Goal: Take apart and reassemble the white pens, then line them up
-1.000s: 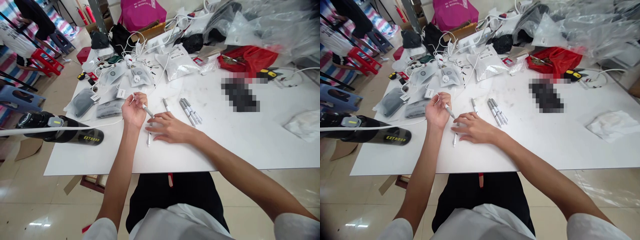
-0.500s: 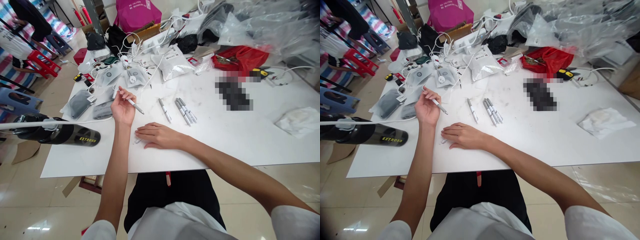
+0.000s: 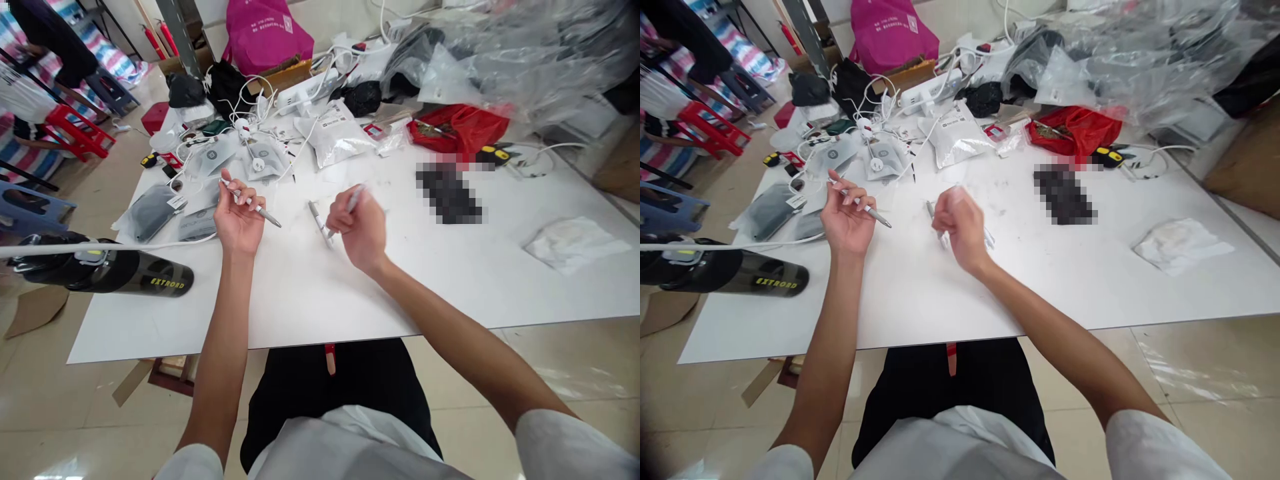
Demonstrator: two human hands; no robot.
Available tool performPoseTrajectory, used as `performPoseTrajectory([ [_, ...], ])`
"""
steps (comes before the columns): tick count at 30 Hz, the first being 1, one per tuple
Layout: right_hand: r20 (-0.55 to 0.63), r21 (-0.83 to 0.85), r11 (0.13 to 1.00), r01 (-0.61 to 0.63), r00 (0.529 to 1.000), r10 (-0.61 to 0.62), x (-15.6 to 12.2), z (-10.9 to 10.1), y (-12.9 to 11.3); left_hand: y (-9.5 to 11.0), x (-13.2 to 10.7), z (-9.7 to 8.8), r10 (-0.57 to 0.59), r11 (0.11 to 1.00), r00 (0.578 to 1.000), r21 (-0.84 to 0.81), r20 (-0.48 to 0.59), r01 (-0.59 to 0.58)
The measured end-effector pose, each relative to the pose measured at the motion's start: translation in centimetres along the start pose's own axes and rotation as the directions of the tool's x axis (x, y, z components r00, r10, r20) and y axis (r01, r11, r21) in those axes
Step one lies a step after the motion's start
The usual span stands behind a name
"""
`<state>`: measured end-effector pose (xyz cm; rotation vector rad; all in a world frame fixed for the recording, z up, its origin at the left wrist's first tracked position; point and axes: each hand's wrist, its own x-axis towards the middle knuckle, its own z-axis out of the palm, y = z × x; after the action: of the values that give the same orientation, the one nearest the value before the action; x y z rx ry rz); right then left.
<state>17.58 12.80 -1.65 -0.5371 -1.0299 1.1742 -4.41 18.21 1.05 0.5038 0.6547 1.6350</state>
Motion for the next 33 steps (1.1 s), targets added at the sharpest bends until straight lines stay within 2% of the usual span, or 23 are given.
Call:
performPoseTrajectory([
  [2, -0.037, 0.225, 0.961, -0.16, 0.984, 0.173, 1.8, -1.3, -1.6, -0.2, -0.1, 0.1, -0.033, 0.998, 0.999, -0.051, 0.043, 0.035],
  [3, -0.064, 0.31, 0.929, -0.202, 0.971, 0.232, 2.5, -2.2, -2.2, -0.3, -0.1, 0.2, -0.05, 0.996, 0.997, -0.073, 0.06, 0.054],
  [5, -0.168, 0.424, 0.882, -0.208, 0.938, 0.302, 3.6, -3.9, -2.9, -0.6, -0.3, 0.4, -0.082, 0.992, 0.994, -0.089, 0.075, 0.089],
  [8, -0.291, 0.504, 0.846, -0.172, 0.889, 0.354, 4.3, -6.0, -2.7, -1.1, -0.6, 0.6, -0.114, 0.99, 0.988, -0.069, 0.102, 0.122],
  [12, -0.283, 0.583, 0.804, -0.121, 0.897, 0.34, 4.5, -7.0, -1.6, -1.5, -0.7, 0.6, -0.138, 0.988, 0.982, -0.055, 0.13, 0.146],
  [18, -0.258, 0.628, 0.772, -0.102, 0.908, 0.33, 4.6, -7.2, -0.9, -1.8, -0.9, 0.6, -0.142, 0.989, 0.984, -0.034, 0.108, 0.146],
  [26, -0.317, 0.545, 0.83, -0.113, 0.889, 0.33, 5.1, -7.2, -0.6, -2.5, -1.0, 0.6, -0.122, 0.991, 0.984, 0.071, 0.134, 0.113],
  [33, -0.346, 0.528, 0.84, -0.127, 0.871, 0.349, 5.1, -6.5, -0.9, -2.7, -1.4, 0.9, -0.118, 0.993, 0.983, 0.037, 0.14, 0.114],
])
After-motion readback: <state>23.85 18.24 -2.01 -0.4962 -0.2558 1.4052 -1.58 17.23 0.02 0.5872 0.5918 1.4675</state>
